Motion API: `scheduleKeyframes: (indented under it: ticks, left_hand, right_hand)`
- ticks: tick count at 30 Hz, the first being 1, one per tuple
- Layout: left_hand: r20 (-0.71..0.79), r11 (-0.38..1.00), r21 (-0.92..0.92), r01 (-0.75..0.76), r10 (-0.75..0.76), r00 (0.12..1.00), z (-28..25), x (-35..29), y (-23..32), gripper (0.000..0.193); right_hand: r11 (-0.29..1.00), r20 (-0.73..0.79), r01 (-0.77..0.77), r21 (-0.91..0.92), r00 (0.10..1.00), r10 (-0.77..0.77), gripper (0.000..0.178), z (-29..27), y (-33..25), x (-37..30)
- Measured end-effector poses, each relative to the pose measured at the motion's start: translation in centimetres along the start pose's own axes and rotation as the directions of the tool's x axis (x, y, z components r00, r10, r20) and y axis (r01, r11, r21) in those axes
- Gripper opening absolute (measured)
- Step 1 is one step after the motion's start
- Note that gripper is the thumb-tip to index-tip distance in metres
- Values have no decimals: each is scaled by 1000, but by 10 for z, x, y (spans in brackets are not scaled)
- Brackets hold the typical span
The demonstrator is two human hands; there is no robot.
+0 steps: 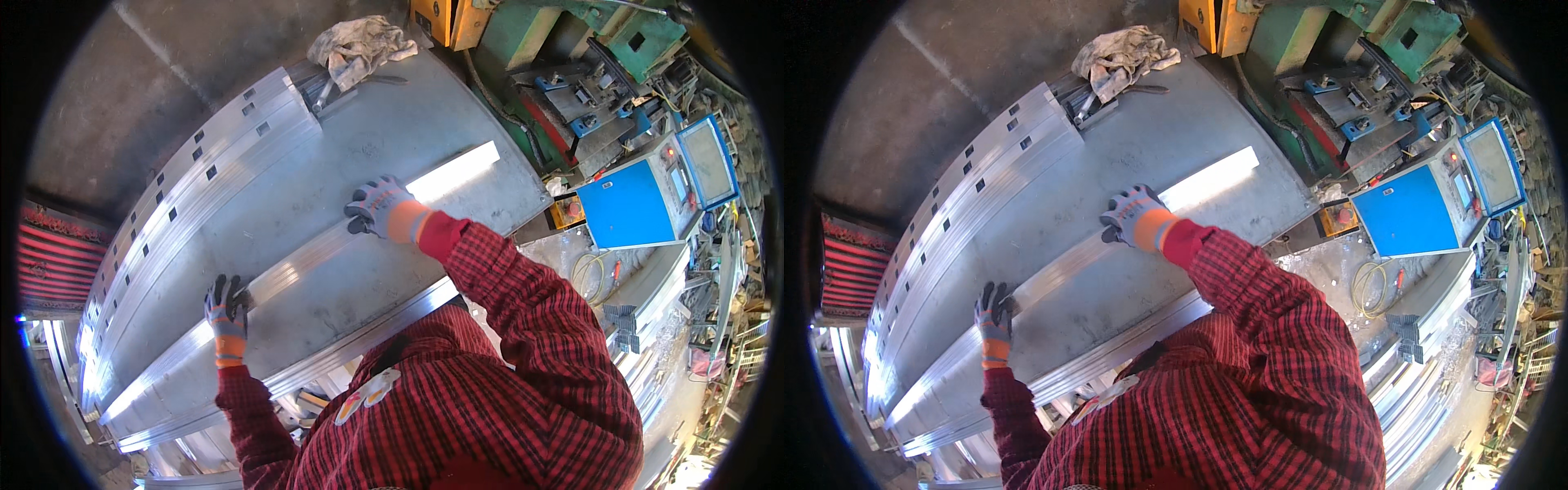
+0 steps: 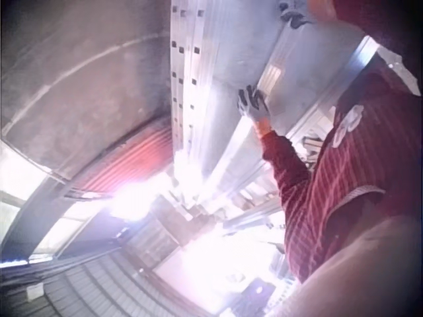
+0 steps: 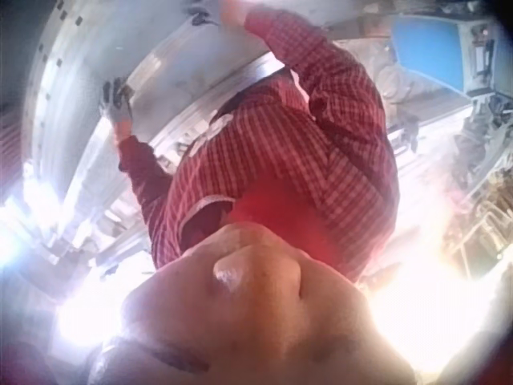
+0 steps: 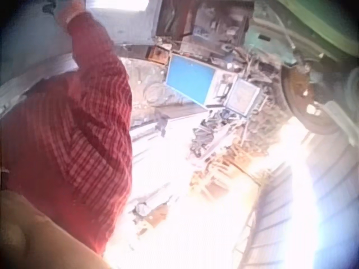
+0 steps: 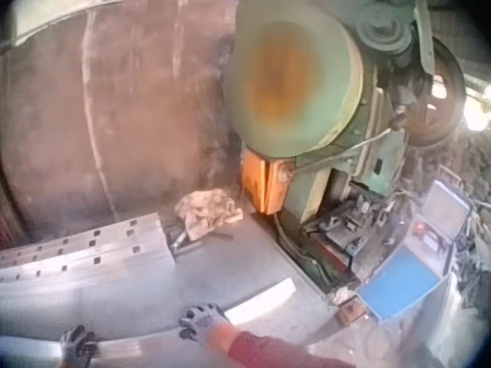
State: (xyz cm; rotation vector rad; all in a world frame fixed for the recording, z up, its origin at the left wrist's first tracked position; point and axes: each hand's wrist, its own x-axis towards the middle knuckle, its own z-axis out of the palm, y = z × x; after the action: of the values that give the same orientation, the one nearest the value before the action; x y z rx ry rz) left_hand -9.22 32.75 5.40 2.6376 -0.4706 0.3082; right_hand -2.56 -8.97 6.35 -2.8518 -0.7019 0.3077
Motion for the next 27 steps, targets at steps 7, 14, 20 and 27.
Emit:
scheduleKeyframes:
  ticks: [7,14,20,27]
  left_hand:
    - [-10,995,85,46,-45,999,18,-9,-21,42]
    - [143,997,4,73,-73,987,-10,-6,0,69]
    - [92,1000,1,-19,19,996,2,-13,62,79]
    - [106,998,6,59,-59,993,-5,-24,36,91]
  right_hand:
    - [982,-346,149,-113,921,-180,64,37,-40,-7]
    - [973,-60,159,-166,983,-171,55,17,-53,6]
    - [992,-33,-40,-123,999,36,70,24,-11,-57]
    - [982,-34,159,-103,986,-164,69,49,-32,-32]
